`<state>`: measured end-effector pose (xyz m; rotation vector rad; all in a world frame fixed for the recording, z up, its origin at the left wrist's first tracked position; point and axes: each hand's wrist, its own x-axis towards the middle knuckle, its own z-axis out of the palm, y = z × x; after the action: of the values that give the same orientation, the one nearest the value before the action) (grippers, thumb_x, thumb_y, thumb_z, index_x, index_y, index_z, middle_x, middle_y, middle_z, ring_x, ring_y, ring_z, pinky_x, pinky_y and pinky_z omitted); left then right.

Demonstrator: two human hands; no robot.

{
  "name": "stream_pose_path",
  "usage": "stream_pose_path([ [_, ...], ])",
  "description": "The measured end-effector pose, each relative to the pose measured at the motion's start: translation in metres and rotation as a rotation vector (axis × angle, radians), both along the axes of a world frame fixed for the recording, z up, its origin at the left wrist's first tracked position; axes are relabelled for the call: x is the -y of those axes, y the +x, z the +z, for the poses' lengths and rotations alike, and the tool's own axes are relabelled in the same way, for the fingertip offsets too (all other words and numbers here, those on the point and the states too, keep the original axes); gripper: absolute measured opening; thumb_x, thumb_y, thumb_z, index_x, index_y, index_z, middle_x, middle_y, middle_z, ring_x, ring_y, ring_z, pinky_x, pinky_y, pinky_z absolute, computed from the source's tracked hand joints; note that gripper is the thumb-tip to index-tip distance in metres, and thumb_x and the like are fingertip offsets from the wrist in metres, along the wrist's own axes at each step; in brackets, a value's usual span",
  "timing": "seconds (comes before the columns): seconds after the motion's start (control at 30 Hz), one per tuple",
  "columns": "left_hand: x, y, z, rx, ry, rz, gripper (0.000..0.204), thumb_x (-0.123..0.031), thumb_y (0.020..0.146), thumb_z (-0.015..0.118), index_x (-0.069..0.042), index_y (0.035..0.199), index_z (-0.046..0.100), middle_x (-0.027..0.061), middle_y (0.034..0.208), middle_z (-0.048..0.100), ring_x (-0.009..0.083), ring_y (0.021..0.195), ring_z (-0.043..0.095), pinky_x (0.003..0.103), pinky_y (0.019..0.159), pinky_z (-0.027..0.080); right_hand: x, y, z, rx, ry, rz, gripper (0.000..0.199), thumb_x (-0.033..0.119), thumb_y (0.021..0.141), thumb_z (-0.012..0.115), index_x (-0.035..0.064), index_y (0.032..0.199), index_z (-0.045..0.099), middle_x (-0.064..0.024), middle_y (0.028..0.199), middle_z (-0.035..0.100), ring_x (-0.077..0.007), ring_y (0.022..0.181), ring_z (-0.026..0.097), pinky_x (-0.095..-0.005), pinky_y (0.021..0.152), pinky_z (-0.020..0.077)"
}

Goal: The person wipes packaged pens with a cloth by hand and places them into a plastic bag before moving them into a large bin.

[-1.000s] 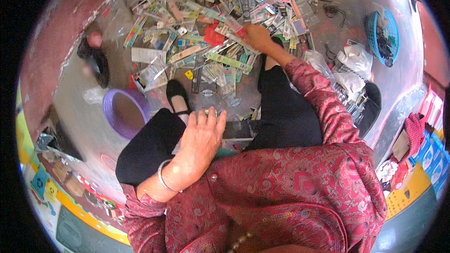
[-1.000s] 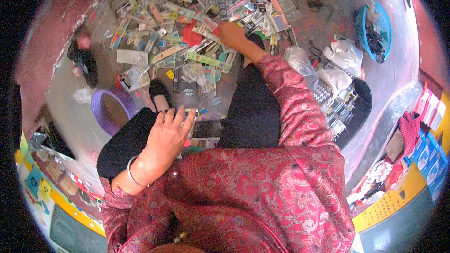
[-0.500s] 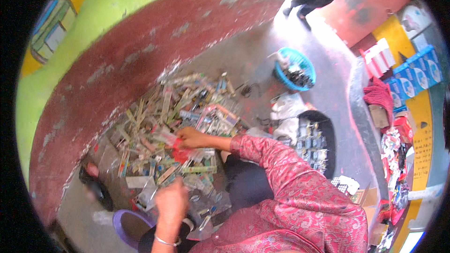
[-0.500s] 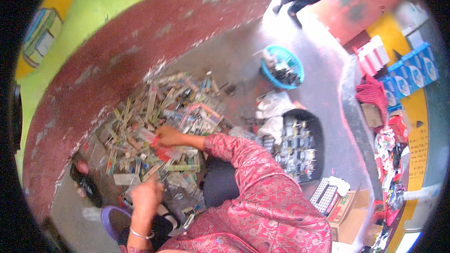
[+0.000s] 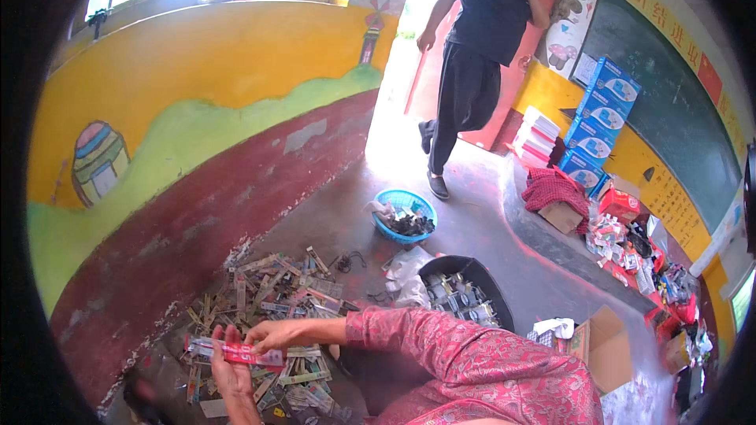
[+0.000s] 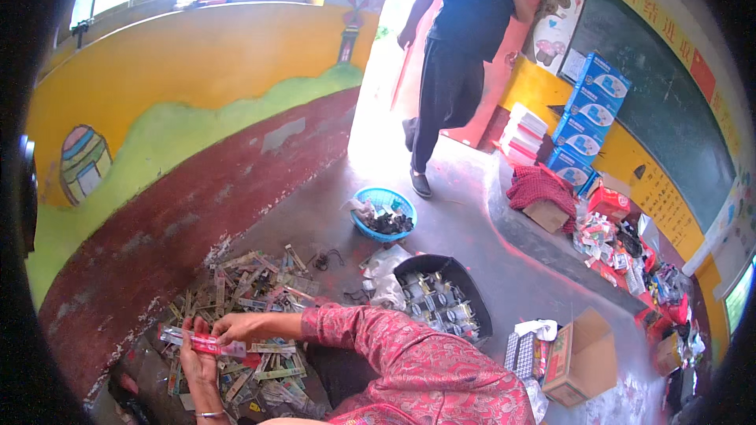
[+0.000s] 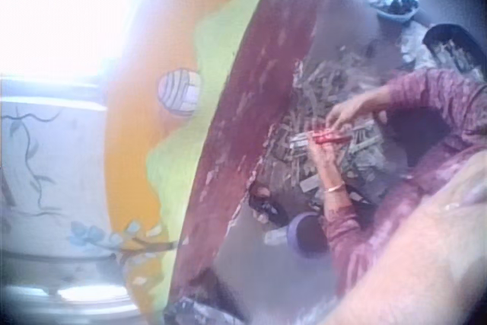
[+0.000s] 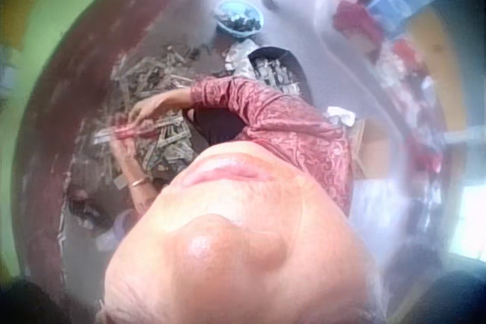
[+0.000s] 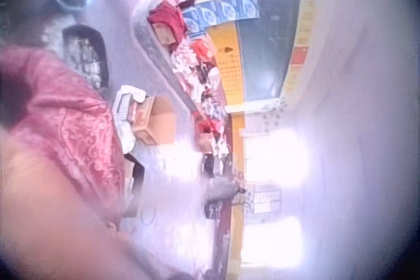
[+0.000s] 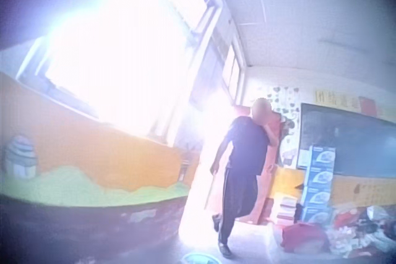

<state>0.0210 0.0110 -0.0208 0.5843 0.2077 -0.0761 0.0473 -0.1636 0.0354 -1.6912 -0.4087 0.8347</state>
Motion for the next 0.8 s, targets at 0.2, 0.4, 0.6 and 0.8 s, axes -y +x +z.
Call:
stream_pose_path([
  [0.2, 0.034, -0.004, 0.010, 0.021, 0.017, -0.076, 0.040, -0.025, 0.092, 0.043, -0.006, 0.127, 0.037, 0.0137, 0.126, 0.045, 0.0255, 0.117, 0.041, 0.039, 0.102, 0.029, 0.042, 0.020, -0.025, -0.110, 0.024, 0.010, 0.013, 0.014, 0.071, 0.062, 0.0045, 0.079, 0.062, -0.0016, 0.066, 0.056, -0.0109, 0.055, 0.052, -0.0254, 0.045, 0.0423],
  [0.4, 0.004, -0.010, 0.012, 0.124, 0.076, -0.076, 0.046, -0.018, 0.088, 0.049, -0.007, 0.130, 0.034, 0.0167, 0.135, 0.034, 0.0284, 0.125, 0.033, 0.044, 0.106, 0.024, 0.012, 0.030, -0.026, 0.161, -0.009, 0.052, 0.016, 0.018, 0.065, 0.067, 0.0032, 0.069, 0.063, -0.0035, 0.057, 0.054, -0.0143, 0.054, 0.050, -0.0296, 0.048, 0.0385],
  [0.6, -0.025, 0.004, 0.023, 0.091, 0.378, -0.016, 0.049, -0.011, 0.085, 0.053, -0.001, 0.129, 0.036, 0.0164, 0.133, 0.037, 0.0273, 0.120, 0.038, 0.039, 0.103, 0.026, 0.068, 0.059, -0.014, 0.527, -0.223, -0.055, 0.024, 0.023, 0.060, 0.071, 0.0052, 0.075, 0.067, -0.0105, 0.067, 0.063, -0.0211, 0.065, 0.061, -0.0348, 0.059, 0.0465],
  [0.8, 0.029, -0.010, 0.027, 0.534, 1.754, -0.417, 0.034, -0.018, 0.088, 0.052, 0.003, 0.114, 0.051, 0.0095, 0.110, 0.054, 0.0160, 0.099, 0.050, 0.028, 0.086, 0.038, 0.072, 0.042, -0.026, 0.605, -0.176, 0.236, 0.019, 0.017, 0.061, 0.068, 0.0034, 0.074, 0.067, -0.0117, 0.063, 0.062, -0.0227, 0.061, 0.059, -0.0364, 0.056, 0.0446],
])
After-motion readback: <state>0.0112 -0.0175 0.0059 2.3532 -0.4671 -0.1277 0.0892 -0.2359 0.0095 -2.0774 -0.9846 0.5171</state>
